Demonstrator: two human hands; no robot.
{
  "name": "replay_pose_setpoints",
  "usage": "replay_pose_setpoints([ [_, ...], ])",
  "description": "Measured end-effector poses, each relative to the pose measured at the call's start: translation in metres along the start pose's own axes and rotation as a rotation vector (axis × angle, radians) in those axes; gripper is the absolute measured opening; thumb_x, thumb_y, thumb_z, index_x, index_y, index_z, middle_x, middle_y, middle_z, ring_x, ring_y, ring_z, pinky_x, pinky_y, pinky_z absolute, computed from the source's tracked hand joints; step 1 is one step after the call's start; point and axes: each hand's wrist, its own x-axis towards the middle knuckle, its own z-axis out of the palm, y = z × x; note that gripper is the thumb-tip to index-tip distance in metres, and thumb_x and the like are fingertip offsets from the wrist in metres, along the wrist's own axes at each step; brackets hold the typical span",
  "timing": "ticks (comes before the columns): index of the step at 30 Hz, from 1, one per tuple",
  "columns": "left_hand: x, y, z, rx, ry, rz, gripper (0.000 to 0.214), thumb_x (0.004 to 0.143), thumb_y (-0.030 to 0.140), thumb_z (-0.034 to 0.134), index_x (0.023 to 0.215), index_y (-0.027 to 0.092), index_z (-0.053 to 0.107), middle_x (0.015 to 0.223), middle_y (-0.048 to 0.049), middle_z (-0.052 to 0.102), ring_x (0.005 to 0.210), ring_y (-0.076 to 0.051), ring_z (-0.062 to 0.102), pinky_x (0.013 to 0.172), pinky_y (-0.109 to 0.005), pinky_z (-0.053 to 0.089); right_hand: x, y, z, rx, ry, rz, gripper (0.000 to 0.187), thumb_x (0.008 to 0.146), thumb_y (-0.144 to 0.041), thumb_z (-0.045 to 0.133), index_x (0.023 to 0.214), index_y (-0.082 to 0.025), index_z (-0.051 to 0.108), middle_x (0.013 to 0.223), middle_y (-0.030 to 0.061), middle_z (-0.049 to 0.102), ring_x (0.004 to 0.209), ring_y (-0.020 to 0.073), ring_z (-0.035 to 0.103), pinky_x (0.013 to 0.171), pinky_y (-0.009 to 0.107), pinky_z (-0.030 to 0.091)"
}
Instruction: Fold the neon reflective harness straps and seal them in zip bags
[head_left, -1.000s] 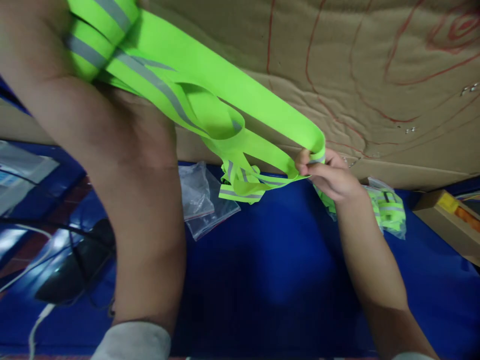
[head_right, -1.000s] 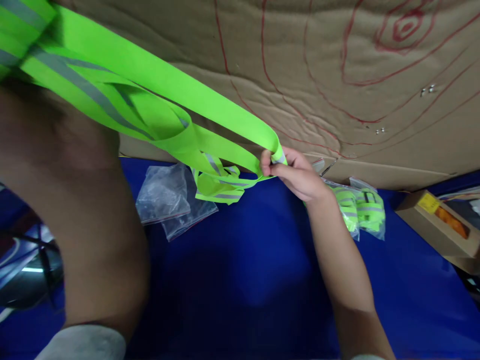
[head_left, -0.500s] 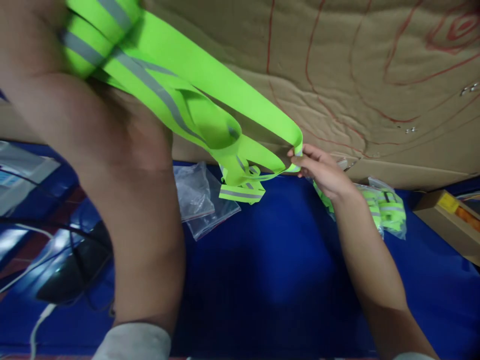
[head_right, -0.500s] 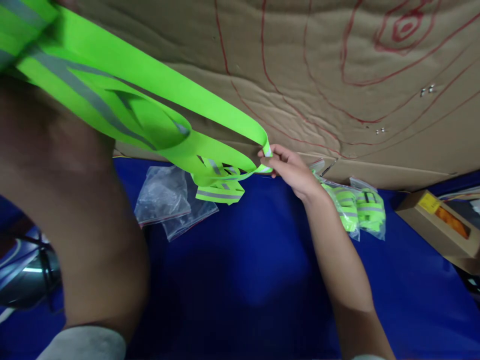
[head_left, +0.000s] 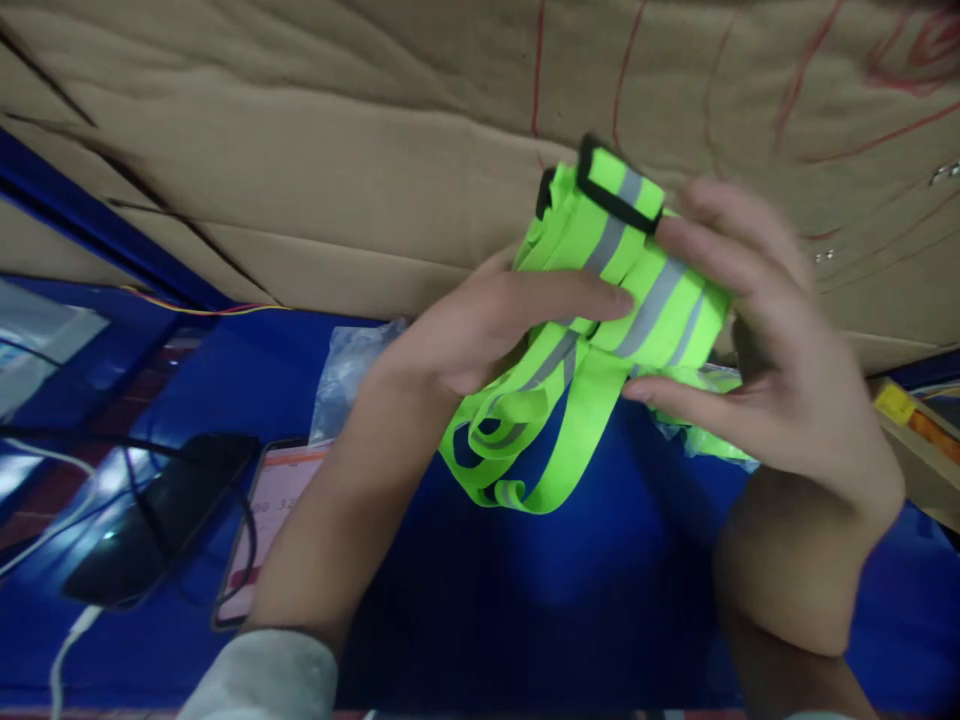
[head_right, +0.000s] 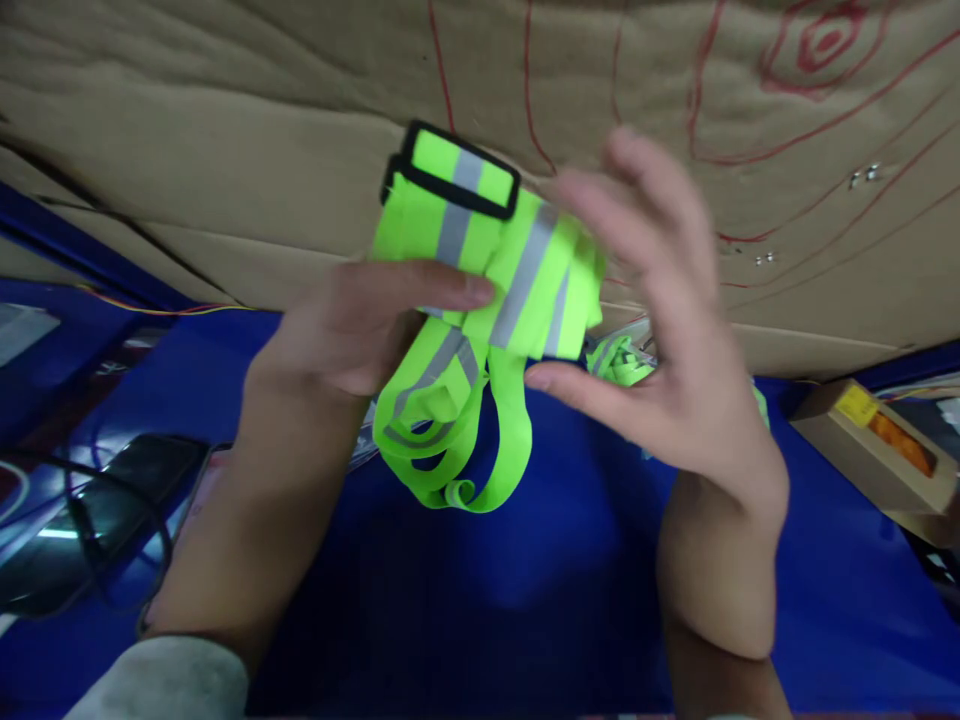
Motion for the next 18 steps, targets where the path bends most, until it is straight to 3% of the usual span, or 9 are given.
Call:
replay_pose_setpoints([
  [2, -0.001, -0.002, -0.001, -0.018, -0.032, -0.064, 0.016, 0.091, 0.016, 0.065, 0.104, 0.015, 0.076, 0.093, -0.0033, 0.079, 0.090, -0.025, 0.078, 0.079, -0.036, 0.065, -0.001, -0.008, 0.000, -0.129, -0.125, -0.062, 0.082, 0.088, -0.051, 0.078, 0.159, -0.055, 0.035, 0.168, -0.0129, 0.032, 0.162, 0.0281, 0.022, 0.138, 0.045, 0.016],
  [4, -0.002, -0.003, -0.002, -0.002, -0.003, -0.066, 0.020, 0.091, 0.016, 0.066, 0.109, 0.017, 0.075, 0.099, -0.0034, 0.079, 0.091, -0.025, 0.078, 0.082, -0.038, 0.065, -0.001, -0.009, 0.002, -0.086, -0.155, -0.090, 0.082, 0.090, -0.055, 0.076, 0.161, -0.050, 0.035, 0.166, -0.0071, 0.038, 0.160, 0.0274, 0.027, 0.138, 0.046, 0.018],
  [8, -0.003, -0.005, -0.008, 0.154, 0.016, -0.113, 0.038, 0.081, 0.015, 0.080, 0.119, 0.021, 0.074, 0.112, -0.0035, 0.080, 0.103, -0.026, 0.077, 0.093, -0.039, 0.062, -0.003, -0.006, 0.004, 0.154, -0.019, 0.028, 0.062, 0.096, -0.061, 0.065, 0.154, -0.045, 0.049, 0.152, -0.0032, 0.054, 0.147, 0.0279, 0.048, 0.127, 0.049, 0.040],
  [12, 0.001, -0.013, -0.005, 0.169, -0.052, -0.130, 0.065, 0.075, 0.011, 0.085, 0.134, 0.031, 0.067, 0.120, 0.0026, 0.078, 0.125, -0.027, 0.070, 0.105, -0.037, 0.056, -0.004, -0.004, 0.006, 0.010, 0.067, 0.084, 0.039, 0.094, -0.047, 0.074, 0.131, -0.039, 0.069, 0.121, -0.0032, 0.070, 0.118, 0.0258, 0.068, 0.108, 0.047, 0.055],
  [15, 0.009, -0.023, 0.000, 0.024, -0.049, -0.182, 0.051, 0.079, 0.014, 0.084, 0.125, 0.029, 0.071, 0.104, 0.0045, 0.080, 0.117, -0.025, 0.073, 0.101, -0.036, 0.058, -0.005, -0.004, 0.007, -0.077, 0.132, 0.121, 0.029, 0.095, -0.050, 0.071, 0.122, -0.038, 0.071, 0.101, -0.0046, 0.071, 0.096, 0.0229, 0.072, 0.094, 0.045, 0.059],
  [18, 0.017, -0.034, 0.002, -0.085, -0.079, -0.192, 0.024, 0.086, 0.026, 0.081, 0.109, 0.025, 0.077, 0.101, 0.0013, 0.081, 0.113, -0.025, 0.075, 0.101, -0.035, 0.059, -0.005, -0.004, 0.009, -0.208, 0.224, 0.100, 0.029, 0.095, -0.048, 0.072, 0.124, -0.041, 0.069, 0.108, -0.0038, 0.071, 0.105, 0.0248, 0.070, 0.097, 0.043, 0.057],
])
